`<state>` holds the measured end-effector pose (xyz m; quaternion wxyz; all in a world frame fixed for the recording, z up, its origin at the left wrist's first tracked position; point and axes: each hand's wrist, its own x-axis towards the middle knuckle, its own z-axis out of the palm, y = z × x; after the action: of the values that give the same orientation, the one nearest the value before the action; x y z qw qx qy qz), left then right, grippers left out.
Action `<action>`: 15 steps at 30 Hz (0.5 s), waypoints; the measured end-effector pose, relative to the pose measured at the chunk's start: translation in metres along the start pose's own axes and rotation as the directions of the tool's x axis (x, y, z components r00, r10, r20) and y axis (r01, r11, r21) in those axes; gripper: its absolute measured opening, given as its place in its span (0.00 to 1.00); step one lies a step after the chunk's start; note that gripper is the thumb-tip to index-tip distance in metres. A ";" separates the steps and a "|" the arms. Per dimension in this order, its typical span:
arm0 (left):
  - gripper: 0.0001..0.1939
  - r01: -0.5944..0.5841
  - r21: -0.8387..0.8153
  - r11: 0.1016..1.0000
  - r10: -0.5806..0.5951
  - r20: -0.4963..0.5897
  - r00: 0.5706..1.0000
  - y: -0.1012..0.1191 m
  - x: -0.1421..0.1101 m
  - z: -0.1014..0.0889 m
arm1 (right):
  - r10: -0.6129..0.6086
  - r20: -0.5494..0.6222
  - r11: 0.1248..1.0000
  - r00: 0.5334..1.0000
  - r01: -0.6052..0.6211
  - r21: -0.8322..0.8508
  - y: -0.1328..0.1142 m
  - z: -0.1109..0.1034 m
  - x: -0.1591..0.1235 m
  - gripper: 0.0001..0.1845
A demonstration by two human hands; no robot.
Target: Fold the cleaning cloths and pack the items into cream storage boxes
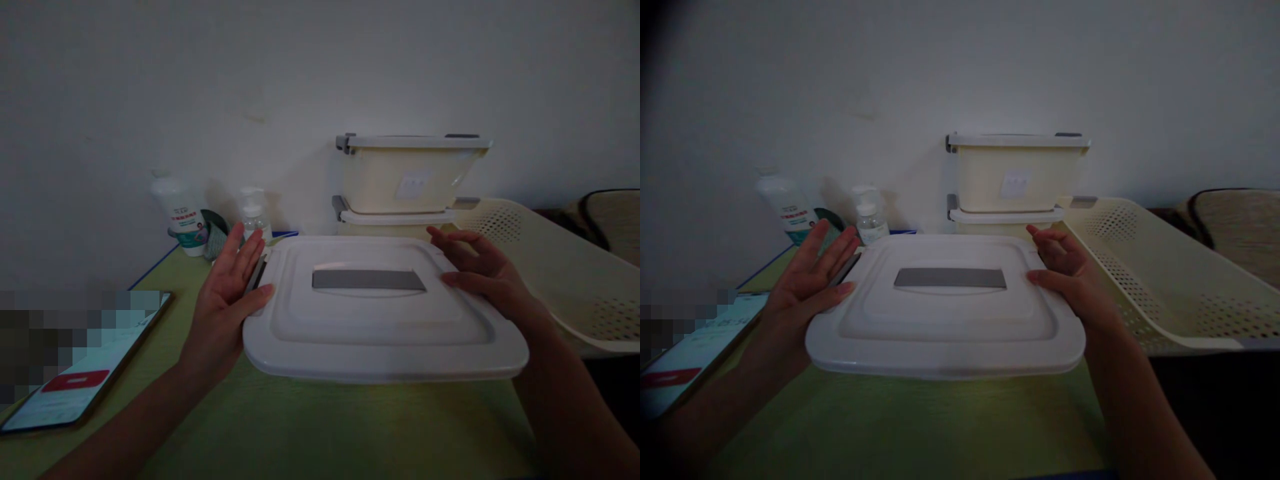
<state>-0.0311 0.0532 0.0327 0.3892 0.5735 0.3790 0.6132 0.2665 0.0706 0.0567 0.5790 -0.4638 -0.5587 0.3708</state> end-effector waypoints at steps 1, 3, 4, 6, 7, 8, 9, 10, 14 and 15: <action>0.41 -0.002 0.001 1.000 0.002 0.002 1.000 0.000 0.000 0.000 | -0.003 -0.002 1.000 1.000 0.003 0.006 0.000 0.000 0.000 0.22; 0.40 -0.007 -0.005 1.000 0.007 0.005 1.000 0.001 0.001 0.001 | -0.019 -0.005 1.000 1.000 0.019 0.012 -0.001 0.000 0.000 0.22; 0.40 -0.010 -0.013 1.000 0.010 0.005 1.000 0.001 0.001 0.001 | -0.028 -0.002 1.000 1.000 0.028 0.008 -0.002 0.000 0.001 0.22; 0.40 -0.020 -0.033 0.999 0.021 0.005 1.000 0.001 0.001 0.002 | -0.049 0.018 0.999 0.999 0.050 -0.022 -0.003 -0.002 0.002 0.22; 0.39 -0.026 -0.044 0.999 0.026 0.001 1.000 0.001 0.001 0.002 | -0.062 0.037 0.997 0.997 0.063 -0.046 -0.004 -0.003 0.002 0.21; 0.39 -0.030 -0.057 0.998 0.030 -0.006 1.000 0.001 0.001 0.002 | -0.075 0.059 0.994 0.995 0.079 -0.075 -0.004 -0.004 0.003 0.21; 0.39 -0.032 -0.072 0.997 0.031 -0.014 0.999 0.001 0.000 0.002 | -0.089 0.081 0.990 0.993 0.097 -0.104 -0.005 -0.004 0.003 0.21; 0.38 -0.031 -0.088 0.996 0.029 -0.024 0.999 0.001 0.000 0.002 | -0.103 0.097 0.985 0.990 0.115 -0.125 -0.007 -0.005 0.003 0.20; 0.38 -0.029 -0.136 0.990 0.021 -0.058 0.998 0.001 -0.001 0.002 | -0.124 0.115 0.981 0.986 0.139 -0.135 -0.012 -0.003 0.004 0.21; 0.38 -0.034 -0.143 0.989 0.025 -0.062 0.998 0.000 -0.001 0.002 | -0.129 0.120 0.981 0.984 0.144 -0.127 -0.013 -0.003 0.004 0.21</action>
<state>-0.0287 0.0526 0.0330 0.4089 0.5307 0.3367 0.6617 0.2684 0.0700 0.0706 0.5383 -0.4412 -0.6445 0.3166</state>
